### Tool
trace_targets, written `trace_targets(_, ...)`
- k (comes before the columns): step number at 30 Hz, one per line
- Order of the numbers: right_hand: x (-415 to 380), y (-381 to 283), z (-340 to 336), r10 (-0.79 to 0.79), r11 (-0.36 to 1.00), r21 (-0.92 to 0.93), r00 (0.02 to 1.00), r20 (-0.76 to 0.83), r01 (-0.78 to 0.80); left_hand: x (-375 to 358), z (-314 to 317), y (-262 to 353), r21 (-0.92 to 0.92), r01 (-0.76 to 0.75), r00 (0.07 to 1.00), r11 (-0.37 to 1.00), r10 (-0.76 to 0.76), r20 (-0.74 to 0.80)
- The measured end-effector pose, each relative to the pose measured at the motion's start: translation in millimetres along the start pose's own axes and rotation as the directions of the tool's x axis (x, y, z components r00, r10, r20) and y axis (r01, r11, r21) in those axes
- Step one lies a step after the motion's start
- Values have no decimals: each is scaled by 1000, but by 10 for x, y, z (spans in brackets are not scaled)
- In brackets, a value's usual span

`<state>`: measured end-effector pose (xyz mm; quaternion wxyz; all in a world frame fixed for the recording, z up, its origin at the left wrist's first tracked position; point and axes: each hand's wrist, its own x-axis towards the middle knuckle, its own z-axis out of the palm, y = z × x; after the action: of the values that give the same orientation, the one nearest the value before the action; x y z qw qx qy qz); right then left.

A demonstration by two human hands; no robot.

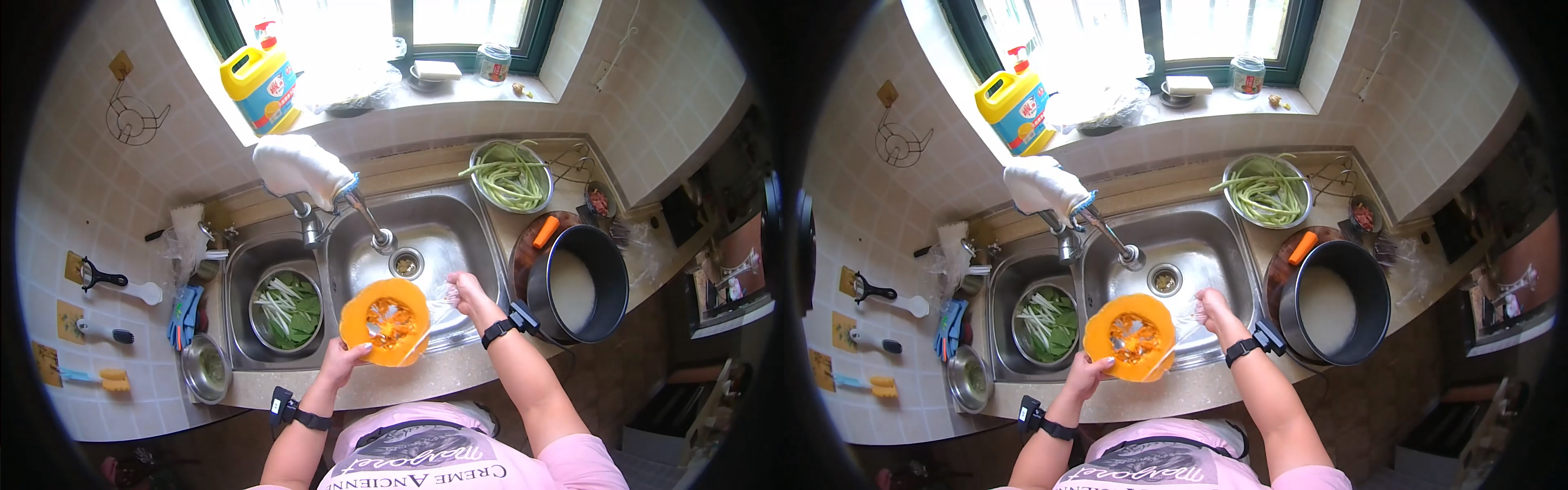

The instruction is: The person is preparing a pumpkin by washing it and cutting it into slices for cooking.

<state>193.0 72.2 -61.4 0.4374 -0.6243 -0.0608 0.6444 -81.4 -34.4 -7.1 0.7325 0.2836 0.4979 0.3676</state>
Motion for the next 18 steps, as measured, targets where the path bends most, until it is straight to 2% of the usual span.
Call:
trace_targets(2,128,46,-318,83,997,-21,979,189,-80,53,-54,-16,-65,-52,998,997,50,-30)
trace_targets(4,-44,-18,-396,163,985,-7,911,380,-173,62,-101,16,-99,-60,996,993,53,-71)
trace_targets(7,-325,121,-300,95,929,-365,914,394,60,112,-183,-24,-132,-85,989,988,68,-128)
trace_targets(8,-418,151,-324,36,813,-523,873,486,257,115,-192,-29,-150,-84,989,985,64,-132)
trace_targets(10,-581,175,-372,5,418,-673,740,673,609,123,-200,-31,-186,-82,989,979,56,-140)
trace_targets(11,-638,149,-383,113,361,-746,768,630,559,129,-207,-32,-191,-93,986,977,64,-151)
trace_targets(14,-625,271,-537,-40,470,-697,802,596,542,155,-220,-16,-224,-119,981,967,80,-176)
trace_targets(18,-672,210,-737,-231,614,-645,884,406,456,173,-275,14,-272,-130,979,953,81,-185)
